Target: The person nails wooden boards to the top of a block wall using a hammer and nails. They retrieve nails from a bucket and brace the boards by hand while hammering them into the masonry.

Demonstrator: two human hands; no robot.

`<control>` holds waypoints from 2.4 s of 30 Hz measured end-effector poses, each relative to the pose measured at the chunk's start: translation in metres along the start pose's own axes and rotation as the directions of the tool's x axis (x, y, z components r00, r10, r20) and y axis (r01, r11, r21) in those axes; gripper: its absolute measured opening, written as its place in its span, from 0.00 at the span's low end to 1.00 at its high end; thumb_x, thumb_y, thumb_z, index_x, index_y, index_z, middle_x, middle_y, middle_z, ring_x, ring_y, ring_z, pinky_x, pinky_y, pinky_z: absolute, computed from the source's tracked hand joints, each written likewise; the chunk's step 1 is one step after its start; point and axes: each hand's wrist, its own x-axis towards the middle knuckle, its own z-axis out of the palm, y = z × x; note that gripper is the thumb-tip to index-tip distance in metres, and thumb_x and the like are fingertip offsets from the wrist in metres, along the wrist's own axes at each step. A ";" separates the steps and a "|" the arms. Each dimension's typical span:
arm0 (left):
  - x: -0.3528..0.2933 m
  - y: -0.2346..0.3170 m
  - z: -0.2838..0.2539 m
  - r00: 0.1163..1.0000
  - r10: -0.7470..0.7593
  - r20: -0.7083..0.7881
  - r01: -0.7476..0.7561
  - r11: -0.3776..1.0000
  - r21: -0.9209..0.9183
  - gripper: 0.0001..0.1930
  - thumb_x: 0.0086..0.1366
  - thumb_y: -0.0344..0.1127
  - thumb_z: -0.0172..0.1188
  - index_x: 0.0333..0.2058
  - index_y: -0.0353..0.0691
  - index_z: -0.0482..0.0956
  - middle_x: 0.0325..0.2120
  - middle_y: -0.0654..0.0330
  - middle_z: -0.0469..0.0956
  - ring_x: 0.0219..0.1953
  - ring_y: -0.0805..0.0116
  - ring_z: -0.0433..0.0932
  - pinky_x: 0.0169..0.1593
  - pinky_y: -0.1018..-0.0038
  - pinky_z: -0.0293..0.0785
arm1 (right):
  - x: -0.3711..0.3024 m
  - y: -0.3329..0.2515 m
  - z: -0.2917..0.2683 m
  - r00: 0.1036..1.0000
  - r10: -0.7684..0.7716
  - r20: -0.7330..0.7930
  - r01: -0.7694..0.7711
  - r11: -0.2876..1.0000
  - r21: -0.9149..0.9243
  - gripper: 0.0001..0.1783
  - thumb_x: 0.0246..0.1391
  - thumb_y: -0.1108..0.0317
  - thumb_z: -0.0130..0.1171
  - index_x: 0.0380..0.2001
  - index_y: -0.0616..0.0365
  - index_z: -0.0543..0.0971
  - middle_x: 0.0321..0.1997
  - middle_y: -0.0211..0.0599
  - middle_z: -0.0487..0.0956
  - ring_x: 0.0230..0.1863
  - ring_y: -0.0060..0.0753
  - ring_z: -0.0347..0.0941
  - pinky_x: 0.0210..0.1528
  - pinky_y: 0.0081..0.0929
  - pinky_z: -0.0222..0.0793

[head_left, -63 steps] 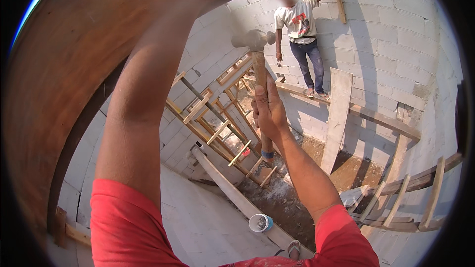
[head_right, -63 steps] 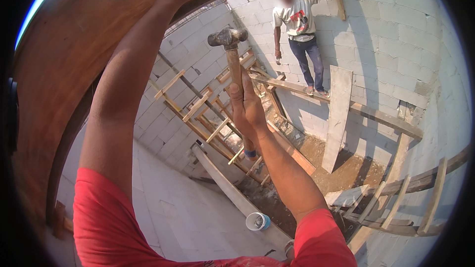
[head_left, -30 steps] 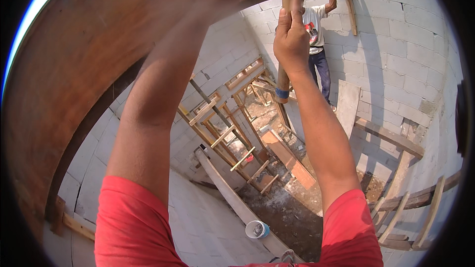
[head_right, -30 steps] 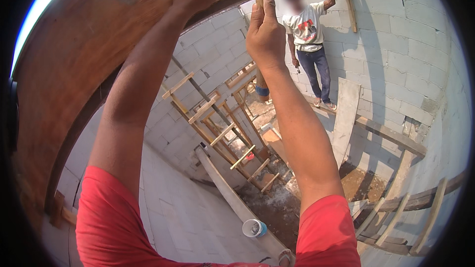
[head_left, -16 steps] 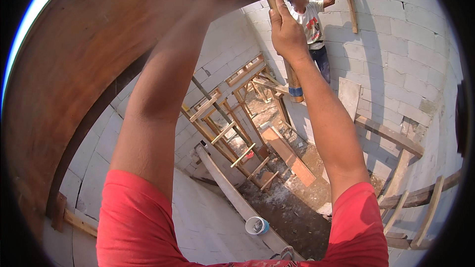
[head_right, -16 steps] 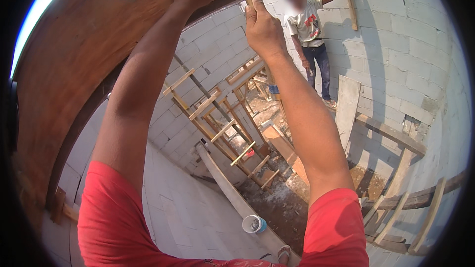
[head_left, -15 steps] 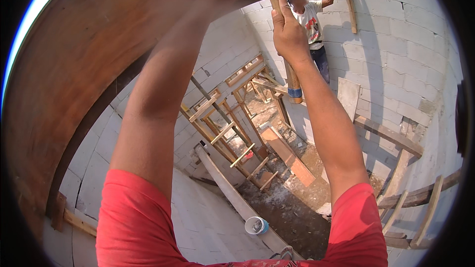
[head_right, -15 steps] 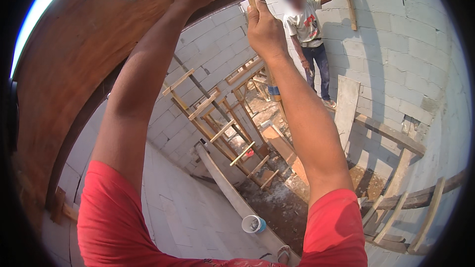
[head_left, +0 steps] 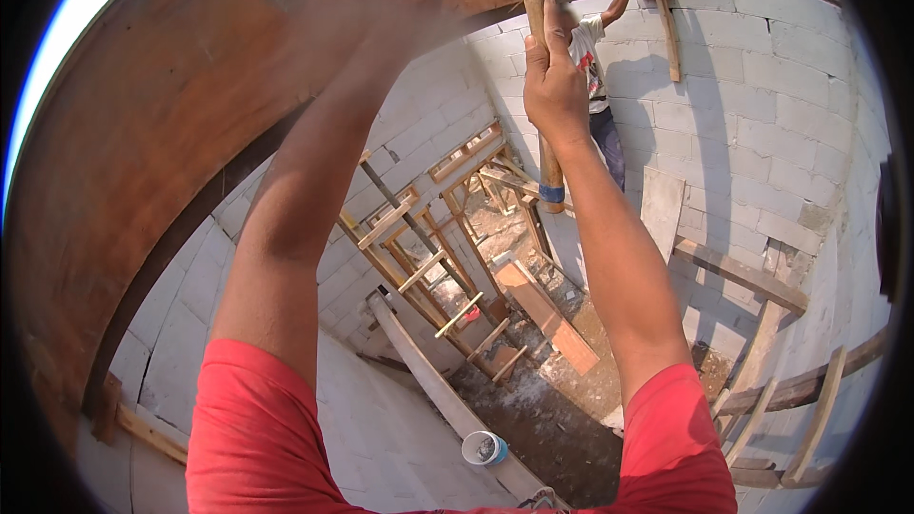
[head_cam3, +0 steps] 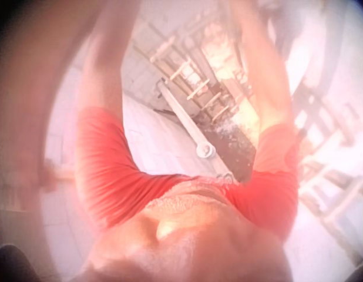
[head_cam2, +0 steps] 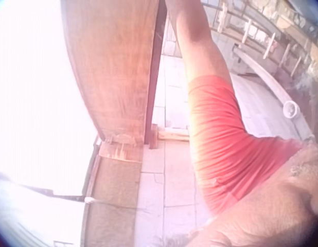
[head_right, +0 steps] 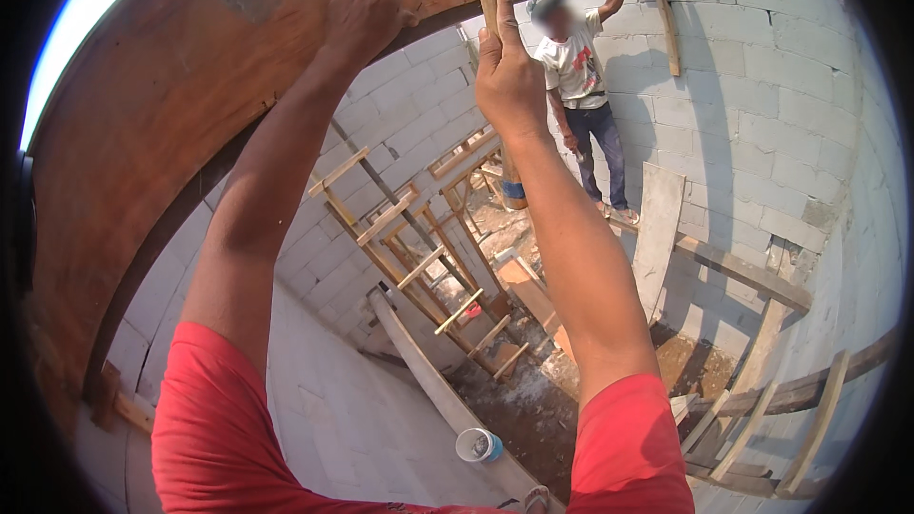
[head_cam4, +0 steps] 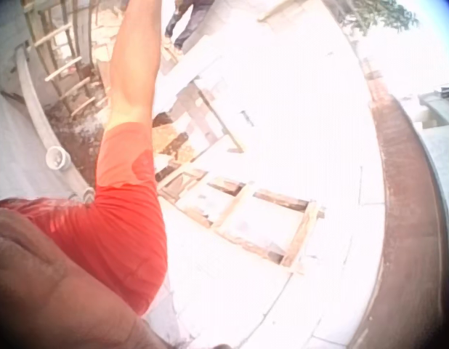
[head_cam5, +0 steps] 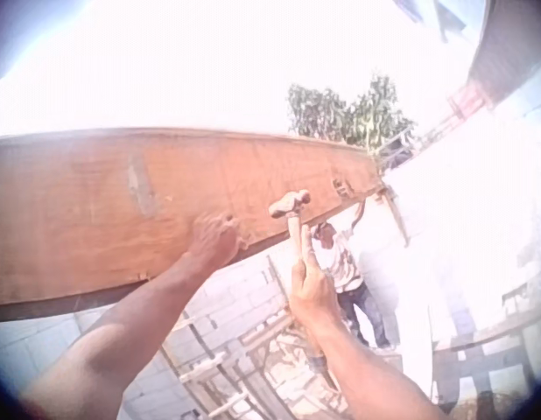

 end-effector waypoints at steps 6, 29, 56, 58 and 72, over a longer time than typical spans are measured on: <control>0.009 -0.004 0.005 0.992 -0.102 0.075 0.103 0.995 -0.002 0.18 0.54 0.51 0.73 0.30 0.40 0.84 0.34 0.59 0.84 0.40 0.53 0.84 0.47 0.58 0.77 | 0.001 -0.005 0.005 1.000 -0.004 0.028 0.004 1.000 -0.008 0.34 0.74 0.50 0.43 0.78 0.33 0.48 0.39 0.65 0.82 0.44 0.68 0.81 0.44 0.57 0.80; -0.649 0.281 -0.091 -0.110 0.361 0.926 0.820 0.559 -0.120 0.27 0.65 0.65 0.61 0.44 0.47 0.88 0.40 0.49 0.86 0.45 0.48 0.84 0.50 0.55 0.78 | 0.007 -0.037 0.012 0.947 0.087 -0.308 0.002 0.961 0.276 0.36 0.73 0.59 0.48 0.79 0.42 0.49 0.50 0.53 0.80 0.39 0.53 0.81 0.39 0.44 0.78; -0.735 0.385 -0.156 -0.060 0.341 0.938 0.951 0.306 -0.051 0.21 0.68 0.51 0.57 0.45 0.42 0.87 0.40 0.47 0.86 0.45 0.48 0.84 0.51 0.58 0.78 | -0.076 -0.002 -0.025 0.897 0.263 0.355 -0.264 0.963 -0.047 0.38 0.73 0.54 0.48 0.79 0.32 0.45 0.36 0.54 0.83 0.32 0.58 0.81 0.38 0.48 0.76; -0.755 0.398 -0.163 -0.161 0.534 0.830 0.922 0.382 -0.067 0.18 0.61 0.43 0.60 0.46 0.43 0.87 0.42 0.48 0.86 0.47 0.48 0.84 0.52 0.58 0.78 | -0.146 0.004 -0.060 0.883 0.275 0.379 -0.305 0.952 0.019 0.36 0.71 0.54 0.52 0.75 0.41 0.52 0.28 0.43 0.79 0.25 0.42 0.77 0.30 0.40 0.74; -0.724 0.325 -0.251 -0.379 0.406 0.832 0.464 -0.694 0.551 0.14 0.73 0.47 0.58 0.46 0.43 0.79 0.16 0.75 0.60 0.13 0.81 0.50 0.17 0.78 0.43 | -0.696 -0.033 -0.669 -0.523 0.851 -0.043 0.215 0.083 -0.973 0.35 0.49 0.37 0.69 0.42 0.62 0.87 0.41 0.52 0.87 0.50 0.45 0.84 0.52 0.38 0.77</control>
